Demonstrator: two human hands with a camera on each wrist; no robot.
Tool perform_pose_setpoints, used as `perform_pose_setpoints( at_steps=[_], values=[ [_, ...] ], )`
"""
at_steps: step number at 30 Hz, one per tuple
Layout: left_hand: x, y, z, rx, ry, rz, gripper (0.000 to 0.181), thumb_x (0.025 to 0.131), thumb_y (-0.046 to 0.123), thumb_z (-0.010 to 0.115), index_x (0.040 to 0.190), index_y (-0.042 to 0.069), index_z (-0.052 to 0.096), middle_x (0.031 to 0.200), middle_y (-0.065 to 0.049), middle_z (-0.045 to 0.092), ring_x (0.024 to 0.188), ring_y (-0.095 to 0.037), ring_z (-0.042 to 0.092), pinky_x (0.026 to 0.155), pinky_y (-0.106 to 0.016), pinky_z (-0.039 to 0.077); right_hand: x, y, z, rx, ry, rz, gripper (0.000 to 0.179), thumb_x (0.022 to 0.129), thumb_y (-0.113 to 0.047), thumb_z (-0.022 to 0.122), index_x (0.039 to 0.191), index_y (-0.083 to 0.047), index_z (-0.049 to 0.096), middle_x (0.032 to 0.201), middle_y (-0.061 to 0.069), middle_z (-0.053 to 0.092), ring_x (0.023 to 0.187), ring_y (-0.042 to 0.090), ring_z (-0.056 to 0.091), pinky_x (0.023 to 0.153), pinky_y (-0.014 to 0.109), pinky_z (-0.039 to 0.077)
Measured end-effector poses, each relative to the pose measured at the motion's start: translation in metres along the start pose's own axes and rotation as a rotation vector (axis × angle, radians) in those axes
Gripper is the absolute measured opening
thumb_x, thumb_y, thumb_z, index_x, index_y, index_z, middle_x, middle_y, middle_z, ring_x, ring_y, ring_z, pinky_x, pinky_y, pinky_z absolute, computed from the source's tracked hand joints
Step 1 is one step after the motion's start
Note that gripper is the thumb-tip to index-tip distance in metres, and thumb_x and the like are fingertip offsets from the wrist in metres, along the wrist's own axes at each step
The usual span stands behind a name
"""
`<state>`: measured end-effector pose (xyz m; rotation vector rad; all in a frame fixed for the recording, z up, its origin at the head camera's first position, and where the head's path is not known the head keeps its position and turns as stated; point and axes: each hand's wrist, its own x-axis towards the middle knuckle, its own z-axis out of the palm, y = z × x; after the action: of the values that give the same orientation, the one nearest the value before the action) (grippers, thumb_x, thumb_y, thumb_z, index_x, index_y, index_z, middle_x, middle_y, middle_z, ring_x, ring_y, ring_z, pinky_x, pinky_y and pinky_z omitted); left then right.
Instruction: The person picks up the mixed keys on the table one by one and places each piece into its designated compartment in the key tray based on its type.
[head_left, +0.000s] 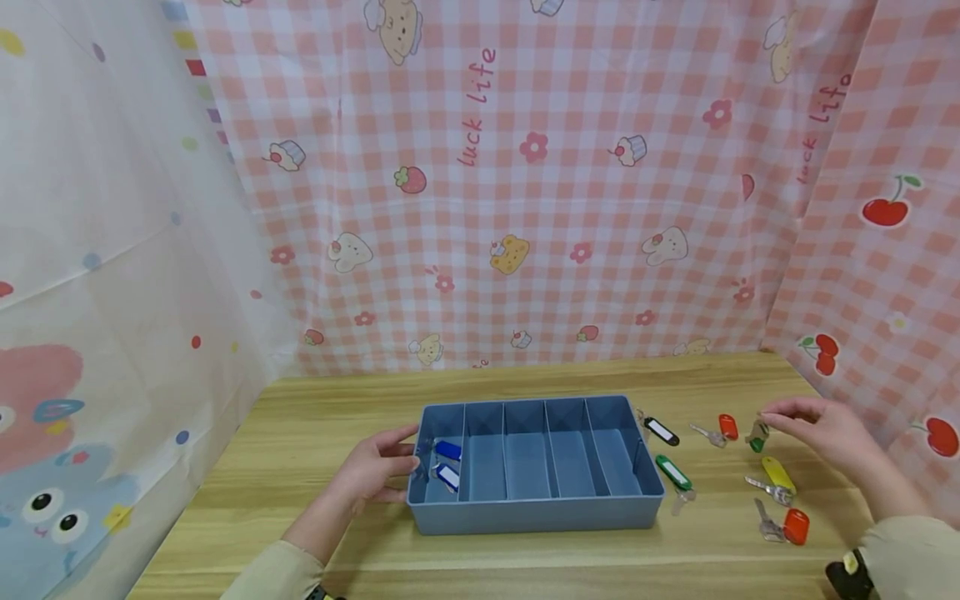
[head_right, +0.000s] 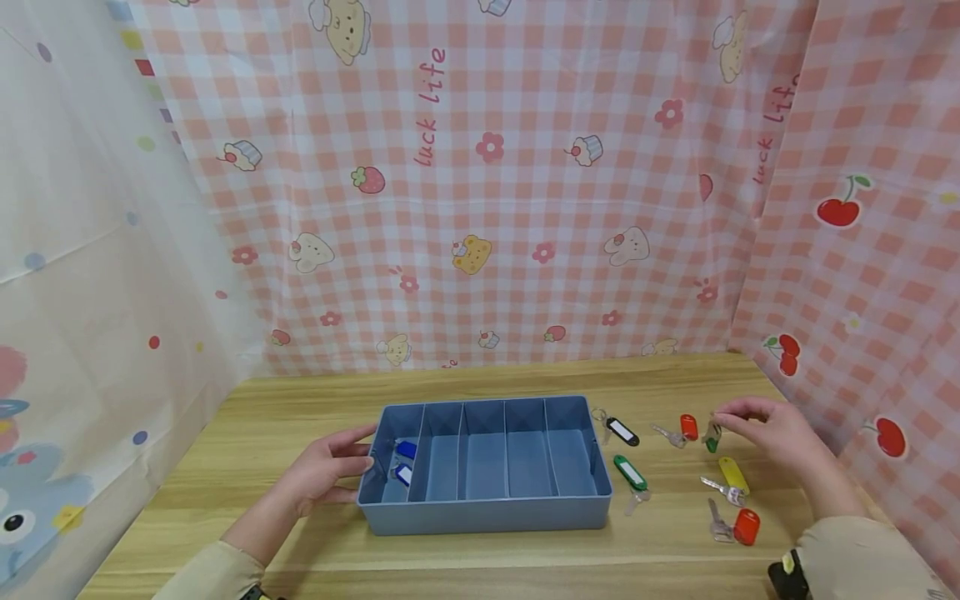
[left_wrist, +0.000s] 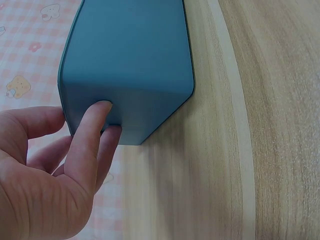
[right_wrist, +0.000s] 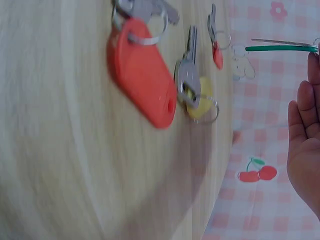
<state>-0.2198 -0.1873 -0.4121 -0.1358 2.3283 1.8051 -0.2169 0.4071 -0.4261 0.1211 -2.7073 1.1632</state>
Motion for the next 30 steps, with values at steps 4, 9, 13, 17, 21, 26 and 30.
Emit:
perform_pose_setpoints(
  at_steps=[4, 9, 13, 17, 21, 26, 30],
  values=[
    [0.0, 0.0, 0.0, 0.017, 0.0, 0.002, 0.058, 0.09, -0.005, 0.065, 0.144, 0.005, 0.051, 0.13, -0.027, 0.057, 0.102, -0.035, 0.064, 0.066, -0.051, 0.059, 0.002, -0.007, 0.004, 0.005, -0.018, 0.013, 0.031, 0.096, -0.028, 0.067, 0.106, 0.001, 0.071, 0.094, -0.015, 0.066, 0.084, -0.007, 0.052, 0.067, 0.016, 0.046],
    [0.0, 0.0, 0.0, 0.01, 0.002, 0.003, 0.057, 0.089, -0.006, 0.065, 0.144, 0.005, 0.051, 0.129, -0.026, 0.057, 0.101, -0.034, 0.064, 0.066, -0.051, 0.059, 0.006, -0.016, 0.01, -0.001, -0.043, 0.027, 0.035, 0.097, -0.033, 0.065, 0.109, -0.001, 0.071, 0.098, -0.008, 0.067, 0.085, -0.003, 0.054, 0.068, 0.019, 0.048],
    [-0.001, 0.0, 0.0, 0.002, 0.002, 0.003, 0.057, 0.089, -0.006, 0.065, 0.144, 0.005, 0.052, 0.128, -0.026, 0.058, 0.1, -0.034, 0.064, 0.066, -0.051, 0.059, 0.008, -0.025, 0.017, -0.008, -0.032, 0.007, 0.034, 0.097, -0.034, 0.066, 0.109, -0.002, 0.072, 0.1, -0.005, 0.068, 0.085, -0.005, 0.053, 0.068, 0.021, 0.049],
    [0.0, 0.0, 0.0, -0.006, -0.002, 0.005, 0.057, 0.089, -0.006, 0.065, 0.144, 0.005, 0.051, 0.128, -0.027, 0.057, 0.1, -0.034, 0.064, 0.066, -0.052, 0.059, 0.012, -0.034, 0.022, 0.0, -0.025, -0.014, 0.033, 0.097, -0.033, 0.065, 0.108, -0.002, 0.072, 0.104, -0.001, 0.068, 0.087, -0.008, 0.051, 0.07, 0.02, 0.048],
    [0.0, 0.0, 0.0, -0.003, -0.003, 0.006, 0.057, 0.09, -0.006, 0.065, 0.144, 0.005, 0.051, 0.129, -0.027, 0.057, 0.101, -0.034, 0.064, 0.066, -0.051, 0.059, 0.016, -0.046, 0.027, -0.002, -0.028, -0.015, 0.035, 0.098, -0.036, 0.064, 0.109, -0.004, 0.072, 0.112, 0.008, 0.067, 0.091, -0.006, 0.052, 0.074, 0.024, 0.048],
    [-0.001, 0.0, 0.0, 0.001, 0.006, 0.0, 0.057, 0.089, -0.006, 0.066, 0.144, 0.005, 0.052, 0.128, -0.027, 0.058, 0.098, -0.034, 0.065, 0.065, -0.05, 0.06, 0.022, -0.061, 0.035, 0.028, -0.04, 0.006, 0.04, 0.098, -0.04, 0.063, 0.111, -0.003, 0.071, 0.117, 0.016, 0.064, 0.105, 0.018, 0.054, 0.085, 0.044, 0.047],
    [-0.001, 0.0, 0.0, -0.01, 0.006, -0.006, 0.057, 0.089, -0.006, 0.065, 0.143, 0.005, 0.053, 0.127, -0.026, 0.058, 0.097, -0.033, 0.065, 0.065, -0.05, 0.06, 0.026, -0.074, 0.04, 0.056, -0.045, -0.003, 0.04, 0.097, -0.039, 0.063, 0.11, -0.002, 0.071, 0.119, 0.018, 0.063, 0.111, 0.029, 0.052, 0.087, 0.044, 0.047]
  ],
)
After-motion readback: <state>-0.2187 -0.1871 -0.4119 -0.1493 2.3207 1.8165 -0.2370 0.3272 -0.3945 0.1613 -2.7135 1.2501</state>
